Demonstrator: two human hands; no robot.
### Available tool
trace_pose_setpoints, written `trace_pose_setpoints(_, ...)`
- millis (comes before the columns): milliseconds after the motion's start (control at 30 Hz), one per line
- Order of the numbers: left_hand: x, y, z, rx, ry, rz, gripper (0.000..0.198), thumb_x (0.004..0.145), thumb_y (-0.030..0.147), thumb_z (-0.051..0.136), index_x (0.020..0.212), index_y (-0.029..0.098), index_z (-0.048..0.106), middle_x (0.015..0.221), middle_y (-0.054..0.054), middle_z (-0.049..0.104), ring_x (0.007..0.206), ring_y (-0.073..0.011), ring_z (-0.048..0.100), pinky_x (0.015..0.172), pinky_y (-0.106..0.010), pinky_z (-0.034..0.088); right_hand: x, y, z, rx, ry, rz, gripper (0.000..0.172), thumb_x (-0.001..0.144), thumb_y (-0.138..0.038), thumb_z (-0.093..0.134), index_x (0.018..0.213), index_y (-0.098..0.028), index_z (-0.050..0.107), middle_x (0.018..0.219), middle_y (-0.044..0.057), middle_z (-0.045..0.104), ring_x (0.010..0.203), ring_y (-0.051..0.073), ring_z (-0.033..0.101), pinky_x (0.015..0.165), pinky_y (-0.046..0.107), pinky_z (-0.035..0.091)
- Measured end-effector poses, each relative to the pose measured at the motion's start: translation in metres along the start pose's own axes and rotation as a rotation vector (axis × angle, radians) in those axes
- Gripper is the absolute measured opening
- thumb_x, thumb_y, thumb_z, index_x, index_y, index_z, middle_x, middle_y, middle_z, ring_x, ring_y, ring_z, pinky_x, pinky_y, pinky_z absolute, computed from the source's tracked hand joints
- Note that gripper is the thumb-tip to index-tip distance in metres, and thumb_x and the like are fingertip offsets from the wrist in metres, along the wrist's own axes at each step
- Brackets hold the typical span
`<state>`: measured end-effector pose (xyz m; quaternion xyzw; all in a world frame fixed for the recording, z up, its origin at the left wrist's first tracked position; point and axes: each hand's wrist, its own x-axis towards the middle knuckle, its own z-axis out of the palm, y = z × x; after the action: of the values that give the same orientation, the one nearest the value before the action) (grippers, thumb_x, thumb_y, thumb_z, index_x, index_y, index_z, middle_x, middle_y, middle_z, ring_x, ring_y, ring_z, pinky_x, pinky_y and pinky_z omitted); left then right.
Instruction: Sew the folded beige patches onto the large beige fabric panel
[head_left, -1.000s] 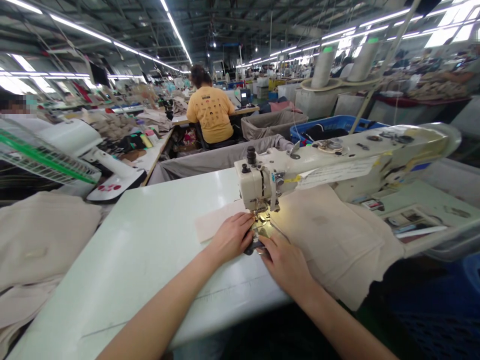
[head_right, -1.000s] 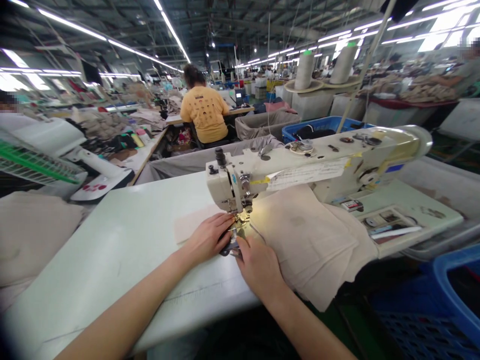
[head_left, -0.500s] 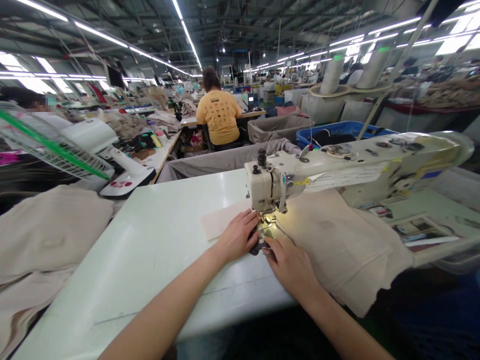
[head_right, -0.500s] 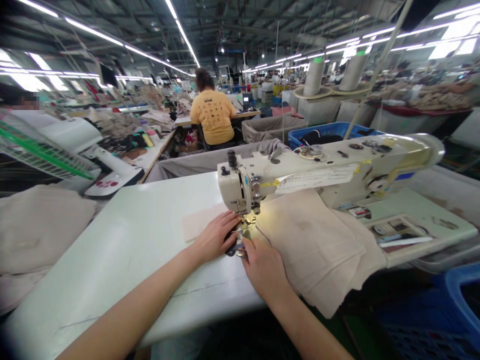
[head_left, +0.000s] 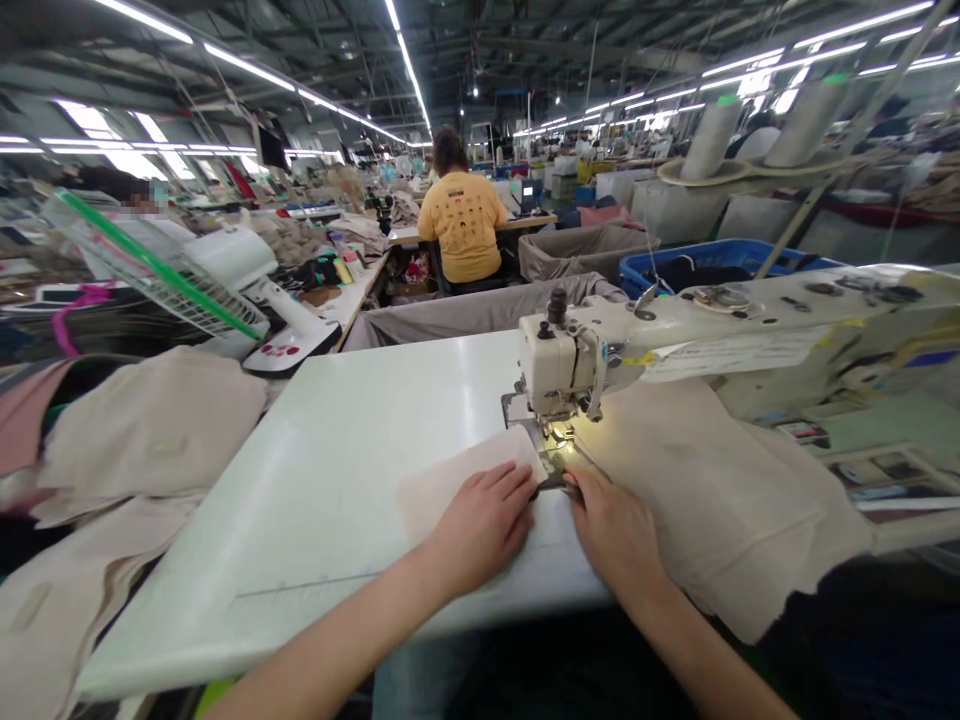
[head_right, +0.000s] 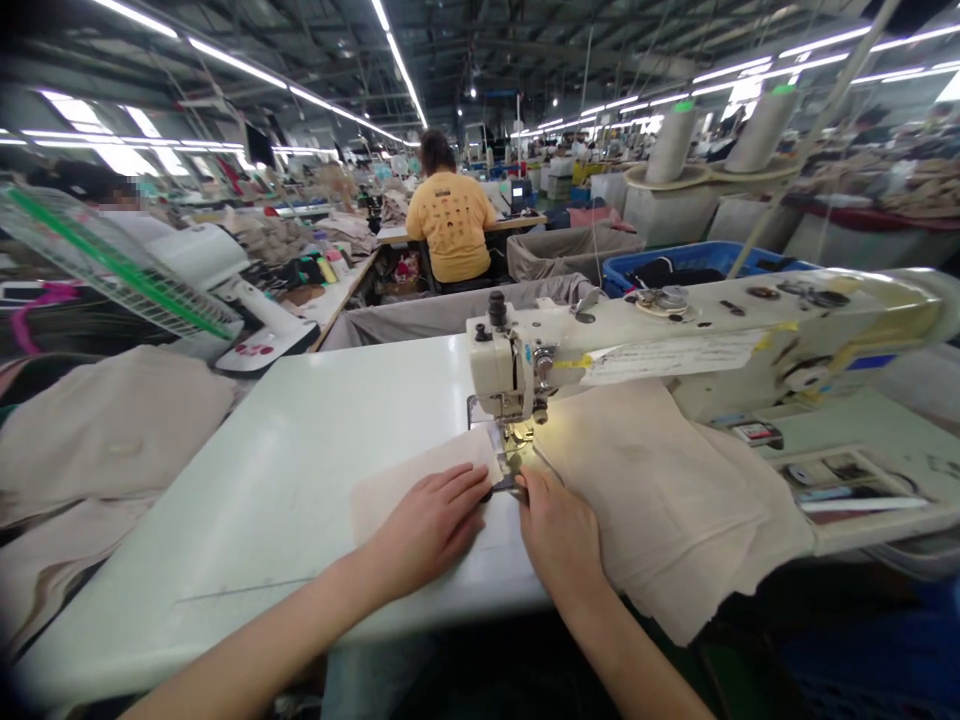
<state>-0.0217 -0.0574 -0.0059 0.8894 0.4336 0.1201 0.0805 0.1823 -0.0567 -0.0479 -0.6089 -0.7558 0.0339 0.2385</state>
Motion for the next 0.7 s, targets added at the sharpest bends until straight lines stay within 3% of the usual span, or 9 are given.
trace_pose_setpoints(167, 0.014, -0.027, -0.017, -0.073, -0.057, 0.123, 0.039, 0.096, 0.009, 0.04, 0.125, 0.023, 0.062, 0.129, -0.005, 0.066, 0.117, -0.0211, 0.06, 0.102, -0.04, 0.051, -0.002, 0.004, -0.002, 0.171, 0.082, 0.034, 0.036, 0.096, -0.02, 0.041, 0.126, -0.017, 0.06, 0.113, 0.012, 0.074, 0.093, 0.023, 0.073, 0.074, 0.031, 0.056)
trace_pose_setpoints(267, 0.017, -0.034, -0.021, 0.194, -0.083, -0.094, 0.025, 0.099, 0.021, 0.044, 0.114, 0.017, 0.064, 0.117, -0.013, 0.065, 0.106, -0.0281, 0.062, 0.084, -0.043, 0.057, -0.004, 0.007, -0.007, 0.267, 0.106, 0.044, 0.035, 0.097, -0.022, 0.04, 0.125, -0.017, 0.059, 0.108, 0.011, 0.072, 0.091, 0.023, 0.071, 0.072, 0.032, 0.056)
trace_pose_setpoints(400, 0.014, -0.026, -0.021, 0.425, -0.147, -0.47, 0.03, 0.101, 0.033, 0.041, 0.105, 0.011, 0.061, 0.103, -0.016, 0.062, 0.09, -0.0303, 0.066, 0.064, -0.038, 0.055, -0.009, 0.014, -0.013, 0.387, 0.095, -0.015, 0.031, 0.095, -0.018, 0.042, 0.119, -0.019, 0.061, 0.105, 0.009, 0.068, 0.095, 0.021, 0.068, 0.08, 0.031, 0.055)
trace_pose_setpoints(533, 0.011, -0.019, -0.024, 0.45, -0.196, -0.569, 0.031, 0.101, 0.034, 0.038, 0.105, 0.011, 0.058, 0.1, -0.015, 0.062, 0.087, -0.0292, 0.068, 0.064, -0.036, 0.053, -0.015, 0.018, -0.02, 0.412, 0.03, -0.095, 0.034, 0.089, -0.01, 0.044, 0.114, -0.022, 0.064, 0.11, 0.008, 0.065, 0.096, 0.019, 0.067, 0.08, 0.028, 0.054)
trace_pose_setpoints(700, 0.01, -0.014, -0.029, 0.456, -0.194, -0.6, 0.031, 0.1, 0.033, 0.039, 0.101, 0.011, 0.06, 0.094, -0.015, 0.064, 0.086, -0.0314, 0.068, 0.063, -0.039, 0.053, -0.018, 0.016, -0.028, 0.267, -0.107, -0.168, 0.039, 0.078, -0.002, 0.047, 0.102, -0.022, 0.07, 0.106, 0.006, 0.065, 0.086, 0.017, 0.067, 0.074, 0.026, 0.054)
